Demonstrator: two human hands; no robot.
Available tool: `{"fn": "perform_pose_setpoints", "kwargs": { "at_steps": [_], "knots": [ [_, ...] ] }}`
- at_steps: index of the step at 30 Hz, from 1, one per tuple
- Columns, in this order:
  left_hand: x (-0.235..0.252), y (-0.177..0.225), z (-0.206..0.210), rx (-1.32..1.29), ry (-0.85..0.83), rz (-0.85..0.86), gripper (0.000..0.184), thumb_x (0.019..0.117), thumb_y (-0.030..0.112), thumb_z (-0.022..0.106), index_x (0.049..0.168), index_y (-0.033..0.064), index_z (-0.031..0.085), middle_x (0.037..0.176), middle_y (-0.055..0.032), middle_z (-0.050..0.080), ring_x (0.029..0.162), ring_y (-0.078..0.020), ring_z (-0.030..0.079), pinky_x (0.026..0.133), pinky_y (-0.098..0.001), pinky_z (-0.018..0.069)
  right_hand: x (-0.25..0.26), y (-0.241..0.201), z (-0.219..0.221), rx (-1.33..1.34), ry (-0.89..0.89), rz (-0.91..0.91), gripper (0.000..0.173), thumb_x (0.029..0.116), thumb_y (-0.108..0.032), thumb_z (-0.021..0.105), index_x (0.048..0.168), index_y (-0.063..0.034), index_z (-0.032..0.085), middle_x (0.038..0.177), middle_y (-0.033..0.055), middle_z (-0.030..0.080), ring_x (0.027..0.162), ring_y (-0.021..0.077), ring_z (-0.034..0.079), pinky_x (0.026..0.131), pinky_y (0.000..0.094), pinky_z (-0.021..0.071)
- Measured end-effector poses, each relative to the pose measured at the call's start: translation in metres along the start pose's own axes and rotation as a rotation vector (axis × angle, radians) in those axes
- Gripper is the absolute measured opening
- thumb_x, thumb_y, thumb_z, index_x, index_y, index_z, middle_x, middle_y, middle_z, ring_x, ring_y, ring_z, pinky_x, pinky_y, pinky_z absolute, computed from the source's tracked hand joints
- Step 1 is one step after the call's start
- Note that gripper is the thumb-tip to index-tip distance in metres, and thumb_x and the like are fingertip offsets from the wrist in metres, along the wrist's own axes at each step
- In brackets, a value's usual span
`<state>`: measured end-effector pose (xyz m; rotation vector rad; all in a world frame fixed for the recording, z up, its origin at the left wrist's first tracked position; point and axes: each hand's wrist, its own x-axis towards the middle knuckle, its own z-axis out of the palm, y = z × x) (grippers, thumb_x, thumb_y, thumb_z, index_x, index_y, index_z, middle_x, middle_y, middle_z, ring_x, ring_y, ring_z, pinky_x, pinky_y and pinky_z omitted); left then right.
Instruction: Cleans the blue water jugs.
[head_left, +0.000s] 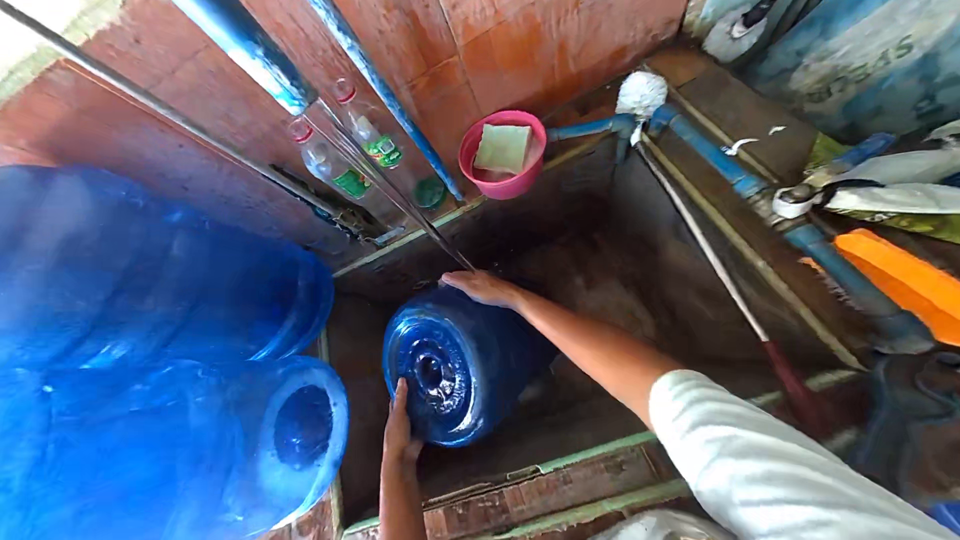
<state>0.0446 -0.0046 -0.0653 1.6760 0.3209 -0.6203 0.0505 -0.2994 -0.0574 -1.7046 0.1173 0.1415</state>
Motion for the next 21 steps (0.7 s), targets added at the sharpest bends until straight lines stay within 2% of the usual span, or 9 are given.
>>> {"fn": "perform_pose_setpoints", "kwargs": {
  "at_steps": [3,5,6,9,10,13,17,20,21],
  "knots": [
    [0.007,-0.004,-0.018,-0.040,0.003,-0.060,0.049,0.1115,0.045,0.026,0.136,0.0117,0.051,0.108,-0.0043,0.070,0.095,-0.0120,0.070,0.080,-0.0348,0.0614,0.023,0.061,0.007,-0.076,0.047,0.166,0.049,0.1128,-0.036,0.037,0.139,-0.0010,0.060,0.143,0.0225,0.059,0.137,0.0365,0.052,0.117,0.0563,0.0350],
    [0.012,-0.004,-0.025,-0.061,0.001,-0.097,0.047,0.1116,0.045,0.025,0.132,0.0127,0.053,0.102,-0.0016,0.072,0.089,-0.0098,0.071,0.076,-0.0319,0.0622,0.028,0.102,-0.003,-0.223,0.064,0.246,0.045,0.1127,-0.031,0.039,0.145,-0.0048,0.057,0.151,0.0190,0.053,0.144,0.0357,0.046,0.121,0.0575,0.0289],
    [0.014,-0.005,-0.029,-0.068,-0.011,-0.110,0.048,0.1116,0.045,0.024,0.131,0.0130,0.053,0.101,-0.0006,0.072,0.089,-0.0090,0.072,0.075,-0.0308,0.0625,0.026,0.127,-0.007,-0.207,0.121,0.285,0.045,0.1120,-0.030,0.042,0.145,-0.0038,0.057,0.151,0.0205,0.053,0.143,0.0376,0.046,0.120,0.0585,0.0311],
    [0.019,-0.011,-0.038,-0.105,-0.041,-0.115,0.050,0.1106,0.046,0.019,0.129,0.0124,0.051,0.099,0.0009,0.073,0.088,-0.0078,0.073,0.075,-0.0287,0.0634,0.002,0.186,-0.018,0.188,0.300,0.561,0.066,0.1076,-0.053,0.043,0.152,-0.0035,0.046,0.154,0.0256,0.047,0.144,0.0413,0.044,0.118,0.0605,0.0337],
    [0.018,-0.014,-0.040,-0.120,-0.046,-0.105,0.049,0.1096,0.045,0.021,0.130,0.0117,0.051,0.100,0.0008,0.073,0.089,-0.0076,0.072,0.076,-0.0288,0.0633,-0.012,0.190,-0.018,0.339,0.346,0.655,0.072,0.1060,-0.058,0.043,0.153,-0.0025,0.044,0.155,0.0263,0.044,0.145,0.0406,0.042,0.118,0.0592,0.0331],
    [0.013,-0.018,-0.041,-0.151,-0.064,-0.067,0.044,0.1034,0.043,0.037,0.128,0.0095,0.050,0.099,-0.0002,0.074,0.088,-0.0085,0.073,0.076,-0.0296,0.0639,-0.031,0.205,-0.005,0.574,0.456,0.813,0.081,0.1023,-0.068,0.039,0.151,-0.0032,0.045,0.151,0.0244,0.049,0.139,0.0354,0.049,0.113,0.0552,0.0422],
    [-0.008,0.003,-0.043,-0.131,-0.124,0.012,0.048,0.1002,0.048,0.048,0.129,0.0098,0.053,0.102,-0.0015,0.074,0.092,-0.0105,0.073,0.079,-0.0325,0.0640,-0.049,0.182,-0.003,0.630,0.469,0.689,0.071,0.1073,-0.061,0.030,0.150,-0.0073,0.047,0.148,0.0205,0.053,0.136,0.0306,0.053,0.110,0.0514,0.0453],
    [-0.039,0.034,-0.042,-0.121,-0.082,0.123,0.038,0.1015,0.040,0.043,0.123,0.0112,0.056,0.098,0.0010,0.074,0.089,-0.0079,0.073,0.077,-0.0296,0.0635,-0.068,0.147,-0.010,0.609,0.483,0.619,0.071,0.1073,-0.061,0.031,0.155,-0.0104,0.042,0.158,0.0190,0.043,0.146,0.0310,0.042,0.118,0.0541,0.0362],
    [-0.053,0.046,-0.041,-0.127,-0.075,0.168,0.035,0.1015,0.039,0.042,0.118,0.0122,0.058,0.094,0.0021,0.074,0.085,-0.0067,0.073,0.074,-0.0284,0.0637,-0.077,0.134,-0.015,0.595,0.500,0.587,0.071,0.1068,-0.061,0.032,0.154,-0.0097,0.044,0.156,0.0193,0.046,0.144,0.0311,0.044,0.117,0.0540,0.0378]
  ]
}}
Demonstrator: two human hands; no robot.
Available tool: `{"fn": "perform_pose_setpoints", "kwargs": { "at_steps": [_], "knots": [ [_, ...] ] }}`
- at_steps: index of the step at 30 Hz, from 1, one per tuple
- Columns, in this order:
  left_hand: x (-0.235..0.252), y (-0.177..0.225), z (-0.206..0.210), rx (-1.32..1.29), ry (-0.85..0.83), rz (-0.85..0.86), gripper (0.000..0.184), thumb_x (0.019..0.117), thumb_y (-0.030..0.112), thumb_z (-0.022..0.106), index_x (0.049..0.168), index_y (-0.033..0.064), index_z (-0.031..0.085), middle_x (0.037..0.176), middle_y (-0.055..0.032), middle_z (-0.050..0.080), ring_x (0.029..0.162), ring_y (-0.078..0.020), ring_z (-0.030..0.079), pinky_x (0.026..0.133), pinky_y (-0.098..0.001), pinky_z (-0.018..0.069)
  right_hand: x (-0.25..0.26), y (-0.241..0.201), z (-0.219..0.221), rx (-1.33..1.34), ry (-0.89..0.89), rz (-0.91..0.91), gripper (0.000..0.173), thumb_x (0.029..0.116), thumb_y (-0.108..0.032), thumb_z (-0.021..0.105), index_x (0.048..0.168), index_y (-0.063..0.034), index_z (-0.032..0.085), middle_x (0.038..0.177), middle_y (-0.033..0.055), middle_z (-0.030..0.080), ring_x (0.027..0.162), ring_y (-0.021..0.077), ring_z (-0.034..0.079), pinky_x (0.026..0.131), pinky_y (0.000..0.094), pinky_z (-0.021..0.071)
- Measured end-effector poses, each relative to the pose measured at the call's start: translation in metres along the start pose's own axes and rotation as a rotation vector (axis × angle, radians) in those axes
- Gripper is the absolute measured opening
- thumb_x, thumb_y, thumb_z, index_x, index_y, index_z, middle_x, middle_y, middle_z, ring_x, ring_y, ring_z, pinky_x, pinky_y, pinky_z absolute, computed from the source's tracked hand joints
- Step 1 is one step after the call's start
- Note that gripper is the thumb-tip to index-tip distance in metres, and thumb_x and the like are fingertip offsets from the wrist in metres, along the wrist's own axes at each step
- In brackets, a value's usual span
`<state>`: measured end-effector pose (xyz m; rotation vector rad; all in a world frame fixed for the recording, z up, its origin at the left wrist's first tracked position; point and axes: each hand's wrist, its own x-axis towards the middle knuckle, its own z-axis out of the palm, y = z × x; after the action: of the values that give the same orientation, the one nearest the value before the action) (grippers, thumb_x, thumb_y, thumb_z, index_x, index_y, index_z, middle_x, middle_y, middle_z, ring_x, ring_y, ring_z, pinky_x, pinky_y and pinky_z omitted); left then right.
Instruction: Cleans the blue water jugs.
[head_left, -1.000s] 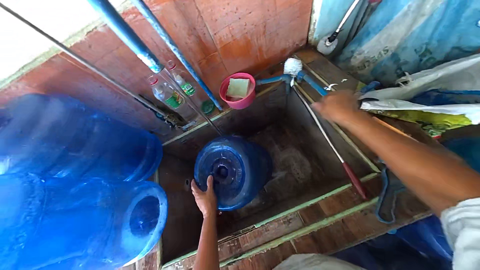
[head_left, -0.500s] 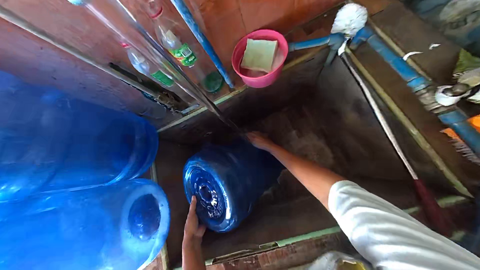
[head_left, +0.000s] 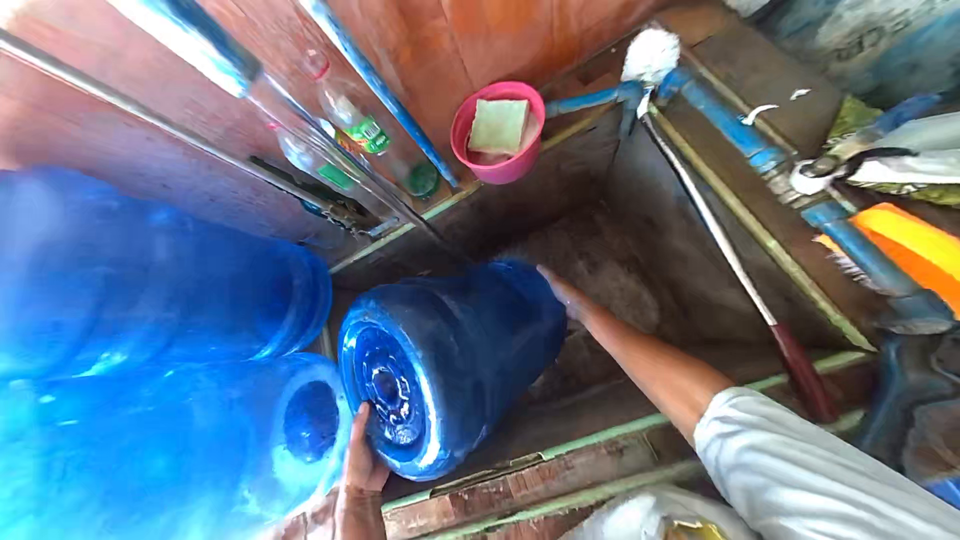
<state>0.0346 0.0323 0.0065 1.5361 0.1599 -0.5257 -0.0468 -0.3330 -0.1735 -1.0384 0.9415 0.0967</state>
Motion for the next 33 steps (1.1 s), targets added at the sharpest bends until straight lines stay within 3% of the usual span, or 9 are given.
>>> {"fn": "perform_pose_setpoints", "kwargs": {
  "at_steps": [6,12,14,16,18,22,29,31,33],
  "knots": [
    [-0.073,0.081,-0.010,0.017,-0.075,0.355,0.038,0.0966,0.049,0.062,0.117,0.0172,0.066,0.099,0.0039,0.075,0.091,-0.0038,0.072,0.078,-0.0259,0.0619,-0.062,-0.019,-0.033,0.291,0.137,-0.272,0.058,0.1108,-0.046,0.035,0.129,0.0028,0.060,0.113,0.0174,0.067,0.095,0.0224,0.064,0.085,0.0413,0.0529],
    [-0.100,0.150,0.003,0.217,-0.161,0.376,0.043,0.1094,0.045,0.031,0.126,0.0188,0.060,0.105,0.0045,0.074,0.094,-0.0043,0.070,0.079,-0.0262,0.0615,-0.116,-0.001,-0.016,0.520,-0.137,-0.162,0.038,0.1121,-0.033,0.038,0.128,-0.0046,0.058,0.107,0.0106,0.064,0.089,0.0169,0.062,0.077,0.0343,0.0535],
    [-0.104,0.171,-0.014,0.224,-0.272,0.386,0.041,0.0948,0.062,0.054,0.106,0.0245,0.066,0.094,0.0044,0.074,0.086,-0.0070,0.071,0.070,-0.0291,0.0619,-0.117,-0.011,-0.021,0.614,-0.190,-0.186,0.037,0.1100,-0.034,0.044,0.126,-0.0035,0.059,0.103,0.0116,0.067,0.084,0.0184,0.066,0.073,0.0340,0.0572],
    [-0.109,0.192,-0.018,0.280,-0.312,0.375,0.063,0.0511,0.067,0.088,0.097,0.0276,0.072,0.089,0.0042,0.074,0.082,-0.0098,0.072,0.068,-0.0332,0.0624,-0.129,-0.017,-0.026,0.673,-0.206,-0.237,0.038,0.1097,-0.031,0.046,0.132,-0.0022,0.055,0.111,0.0149,0.066,0.089,0.0205,0.068,0.075,0.0346,0.0587],
    [-0.113,0.203,-0.005,0.346,-0.300,0.343,0.075,0.0422,0.066,0.091,0.101,0.0263,0.069,0.092,0.0023,0.072,0.086,-0.0138,0.072,0.071,-0.0398,0.0628,-0.132,-0.012,-0.026,0.709,-0.197,-0.279,0.037,0.1097,-0.028,0.046,0.135,-0.0014,0.053,0.116,0.0157,0.062,0.095,0.0212,0.065,0.078,0.0353,0.0578],
    [-0.118,0.201,0.021,0.351,-0.221,0.334,0.037,0.0937,0.050,0.051,0.112,0.0181,0.057,0.096,-0.0033,0.070,0.089,-0.0206,0.071,0.072,-0.0471,0.0621,-0.143,-0.006,-0.030,0.766,-0.171,-0.288,0.032,0.1101,-0.025,0.046,0.128,-0.0004,0.056,0.108,0.0138,0.064,0.089,0.0197,0.067,0.076,0.0341,0.0585],
    [-0.105,0.202,0.005,0.267,-0.369,0.485,0.030,0.0979,0.047,0.050,0.106,0.0202,0.062,0.091,0.0023,0.072,0.086,-0.0096,0.070,0.071,-0.0317,0.0614,-0.154,0.000,-0.048,0.765,-0.209,-0.284,0.030,0.1100,-0.024,0.046,0.127,-0.0012,0.055,0.105,0.0134,0.066,0.085,0.0197,0.068,0.074,0.0326,0.0597],
    [-0.113,0.202,0.002,0.272,-0.374,0.587,0.031,0.1069,0.025,0.029,0.117,0.0105,0.054,0.098,0.0000,0.071,0.093,-0.0089,0.069,0.081,-0.0296,0.0595,-0.155,0.000,-0.049,0.807,-0.233,-0.309,0.025,0.1095,-0.019,0.046,0.124,-0.0006,0.055,0.104,0.0127,0.065,0.086,0.0191,0.068,0.074,0.0320,0.0598],
    [-0.169,0.189,0.051,0.334,0.041,0.643,0.030,0.1058,0.002,0.021,0.119,0.0000,0.048,0.095,-0.0017,0.068,0.090,-0.0045,0.066,0.087,-0.0229,0.0552,-0.154,-0.001,-0.052,0.826,-0.266,-0.346,0.024,0.1085,-0.017,0.048,0.125,-0.0007,0.054,0.106,0.0135,0.064,0.087,0.0202,0.068,0.075,0.0338,0.0601]
  ]
}}
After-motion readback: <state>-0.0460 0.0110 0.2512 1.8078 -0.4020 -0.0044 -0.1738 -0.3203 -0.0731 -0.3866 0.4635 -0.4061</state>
